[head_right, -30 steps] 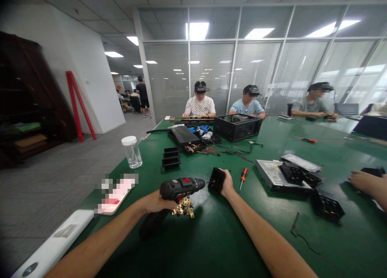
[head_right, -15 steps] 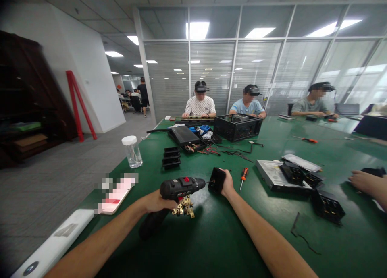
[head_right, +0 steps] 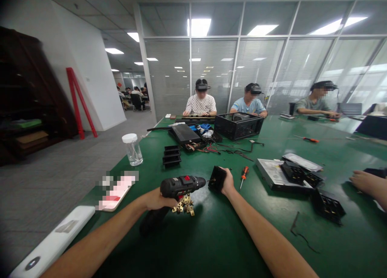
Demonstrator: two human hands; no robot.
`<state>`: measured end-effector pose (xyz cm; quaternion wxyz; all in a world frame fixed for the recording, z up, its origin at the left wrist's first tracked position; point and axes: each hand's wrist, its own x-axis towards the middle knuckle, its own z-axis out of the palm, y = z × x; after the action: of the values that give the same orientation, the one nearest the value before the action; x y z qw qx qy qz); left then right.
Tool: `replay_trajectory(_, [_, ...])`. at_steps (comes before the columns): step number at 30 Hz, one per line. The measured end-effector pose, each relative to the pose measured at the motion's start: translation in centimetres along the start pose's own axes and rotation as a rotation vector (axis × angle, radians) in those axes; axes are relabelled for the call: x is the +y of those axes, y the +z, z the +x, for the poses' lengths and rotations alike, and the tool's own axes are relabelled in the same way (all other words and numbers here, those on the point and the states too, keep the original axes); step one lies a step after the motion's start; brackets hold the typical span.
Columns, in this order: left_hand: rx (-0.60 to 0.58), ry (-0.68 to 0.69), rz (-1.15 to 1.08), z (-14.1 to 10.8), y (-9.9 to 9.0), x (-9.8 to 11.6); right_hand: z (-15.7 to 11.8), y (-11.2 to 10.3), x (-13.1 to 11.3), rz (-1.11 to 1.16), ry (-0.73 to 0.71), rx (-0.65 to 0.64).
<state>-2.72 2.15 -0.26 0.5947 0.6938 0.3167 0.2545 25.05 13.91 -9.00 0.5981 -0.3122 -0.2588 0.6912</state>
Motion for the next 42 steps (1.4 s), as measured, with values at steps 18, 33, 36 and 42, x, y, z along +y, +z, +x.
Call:
replay_trajectory(18, [0.011,-0.032,-0.01,0.0,0.05,-0.19,0.24,-0.28,0.11,-0.008,0.022,0.003])
replay_trajectory(33, [0.029,-0.044,-0.008,-0.05,0.15,0.05,-0.23,0.33,-0.08,0.007,0.037,0.035])
replay_trajectory(36, [0.027,-0.025,-0.001,0.0,0.07,-0.07,-0.12,0.2,-0.04,0.007,0.045,0.023])
replay_trajectory(42, [0.015,-0.024,0.003,0.08,-0.04,-0.08,-0.21,0.24,-0.07,-0.002,0.043,0.011])
